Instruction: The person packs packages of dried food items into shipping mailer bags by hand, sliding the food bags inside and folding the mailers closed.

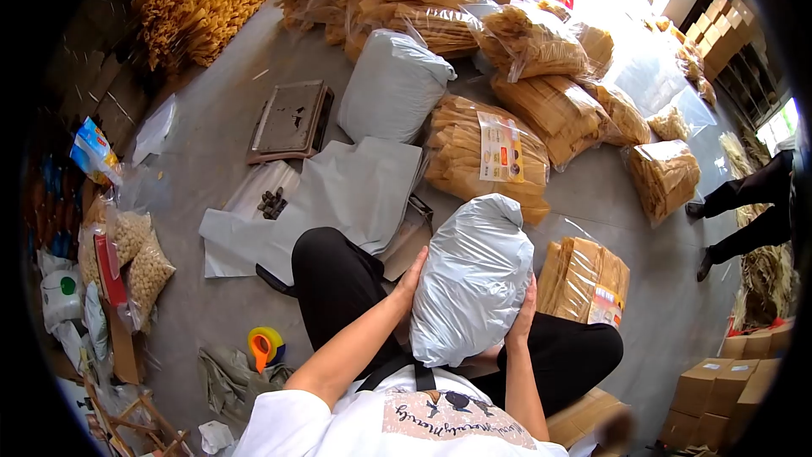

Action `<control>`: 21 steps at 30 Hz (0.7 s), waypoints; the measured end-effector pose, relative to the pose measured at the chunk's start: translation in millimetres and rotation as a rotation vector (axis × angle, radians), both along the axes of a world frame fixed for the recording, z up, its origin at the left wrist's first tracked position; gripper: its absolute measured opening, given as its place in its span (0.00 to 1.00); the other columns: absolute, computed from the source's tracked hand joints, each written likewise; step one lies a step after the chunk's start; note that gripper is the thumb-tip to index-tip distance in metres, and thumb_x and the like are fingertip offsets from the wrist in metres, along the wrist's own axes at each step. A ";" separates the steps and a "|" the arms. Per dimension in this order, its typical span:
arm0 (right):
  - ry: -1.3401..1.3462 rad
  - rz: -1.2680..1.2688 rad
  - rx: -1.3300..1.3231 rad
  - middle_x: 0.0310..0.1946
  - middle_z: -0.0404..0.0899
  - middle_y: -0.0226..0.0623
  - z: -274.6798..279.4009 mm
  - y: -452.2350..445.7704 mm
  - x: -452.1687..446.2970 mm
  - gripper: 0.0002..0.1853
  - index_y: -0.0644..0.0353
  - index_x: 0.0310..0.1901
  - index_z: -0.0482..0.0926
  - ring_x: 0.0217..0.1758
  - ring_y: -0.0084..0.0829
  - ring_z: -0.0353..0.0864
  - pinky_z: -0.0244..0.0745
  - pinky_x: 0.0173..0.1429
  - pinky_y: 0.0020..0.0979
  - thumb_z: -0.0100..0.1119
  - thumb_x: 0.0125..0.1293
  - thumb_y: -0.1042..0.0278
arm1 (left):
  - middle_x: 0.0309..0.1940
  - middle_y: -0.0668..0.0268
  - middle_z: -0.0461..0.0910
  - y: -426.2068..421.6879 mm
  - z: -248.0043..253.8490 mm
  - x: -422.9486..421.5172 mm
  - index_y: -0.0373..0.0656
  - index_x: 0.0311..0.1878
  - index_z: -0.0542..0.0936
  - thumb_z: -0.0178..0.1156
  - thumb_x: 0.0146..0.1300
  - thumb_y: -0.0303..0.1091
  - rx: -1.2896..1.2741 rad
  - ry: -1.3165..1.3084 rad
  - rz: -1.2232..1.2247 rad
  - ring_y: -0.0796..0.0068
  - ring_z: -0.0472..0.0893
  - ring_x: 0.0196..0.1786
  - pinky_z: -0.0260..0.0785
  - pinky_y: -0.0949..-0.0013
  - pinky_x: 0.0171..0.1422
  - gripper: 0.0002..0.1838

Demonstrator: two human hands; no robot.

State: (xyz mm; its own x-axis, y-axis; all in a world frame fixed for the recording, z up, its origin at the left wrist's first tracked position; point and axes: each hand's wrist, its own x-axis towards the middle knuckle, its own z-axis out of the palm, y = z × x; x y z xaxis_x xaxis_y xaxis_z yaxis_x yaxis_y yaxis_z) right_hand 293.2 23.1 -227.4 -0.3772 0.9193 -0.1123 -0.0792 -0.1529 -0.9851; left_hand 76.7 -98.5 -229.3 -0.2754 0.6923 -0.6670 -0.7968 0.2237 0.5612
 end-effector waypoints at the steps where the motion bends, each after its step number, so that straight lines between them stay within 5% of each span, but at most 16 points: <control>1: 0.046 0.048 -0.019 0.64 0.64 0.41 8.9 0.1 -7.1 0.32 0.67 0.68 0.58 0.66 0.32 0.63 0.55 0.70 0.31 0.37 0.73 0.49 | 0.61 0.62 0.71 -0.2 10.3 -1.0 0.44 0.67 0.65 0.45 0.63 0.67 -0.005 -0.053 0.005 0.65 0.72 0.60 0.64 0.63 0.64 0.40; 6: -0.115 0.132 0.001 0.60 0.70 0.44 25.9 15.3 -36.5 0.27 0.70 0.63 0.65 0.64 0.33 0.66 0.56 0.68 0.29 0.43 0.70 0.58 | 0.64 0.59 0.68 -14.4 36.1 2.4 0.43 0.68 0.63 0.39 0.67 0.65 -0.003 -0.115 0.119 0.62 0.69 0.63 0.62 0.61 0.66 0.38; 10: -0.109 0.305 -0.063 0.62 0.69 0.40 37.0 42.9 -85.2 0.25 0.66 0.63 0.67 0.66 0.30 0.65 0.55 0.69 0.28 0.48 0.69 0.59 | 0.63 0.59 0.69 -29.2 9.9 -9.2 0.43 0.68 0.62 0.35 0.69 0.62 0.129 -0.027 0.268 0.62 0.70 0.63 0.62 0.62 0.67 0.36; 12: -0.211 0.460 0.178 0.62 0.70 0.38 51.5 69.1 -120.7 0.25 0.63 0.62 0.69 0.66 0.29 0.65 0.56 0.69 0.28 0.51 0.68 0.58 | 0.72 0.59 0.52 -42.5 -23.3 -7.2 0.41 0.73 0.50 0.42 0.68 0.60 0.221 0.098 0.367 0.61 0.58 0.70 0.51 0.63 0.72 0.40; 16: -0.106 0.615 -0.019 0.60 0.73 0.38 28.5 109.4 -169.0 0.23 0.62 0.60 0.72 0.64 0.28 0.68 0.57 0.68 0.27 0.52 0.68 0.58 | 0.74 0.54 0.42 -8.1 28.1 -16.3 0.38 0.74 0.41 0.45 0.71 0.46 -0.236 0.863 0.399 0.59 0.45 0.76 0.37 0.62 0.76 0.37; 20: -0.120 0.339 -0.067 0.54 0.77 0.39 -39.3 136.7 -168.8 0.19 0.65 0.58 0.74 0.55 0.26 0.76 0.68 0.60 0.26 0.52 0.69 0.65 | 0.74 0.48 0.41 7.0 58.2 -19.8 0.37 0.73 0.44 0.47 0.71 0.41 -0.237 1.208 0.176 0.55 0.43 0.76 0.35 0.60 0.77 0.35; 21: -0.189 0.227 -0.108 0.52 0.78 0.39 -57.0 144.3 -161.2 0.16 0.65 0.56 0.75 0.52 0.27 0.78 0.77 0.50 0.27 0.53 0.68 0.71 | 0.74 0.49 0.44 8.9 60.5 -16.9 0.37 0.73 0.47 0.47 0.71 0.40 -0.245 1.259 0.158 0.55 0.44 0.76 0.36 0.59 0.76 0.33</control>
State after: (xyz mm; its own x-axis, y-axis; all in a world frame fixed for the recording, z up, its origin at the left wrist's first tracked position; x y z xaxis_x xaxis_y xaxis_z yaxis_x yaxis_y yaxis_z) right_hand 132.0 167.4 -284.4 -0.5348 0.7928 -0.2925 0.1520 -0.2502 -0.9562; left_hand 59.8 -89.5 -168.8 -0.8703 0.4925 0.0058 0.2206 0.3793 0.8986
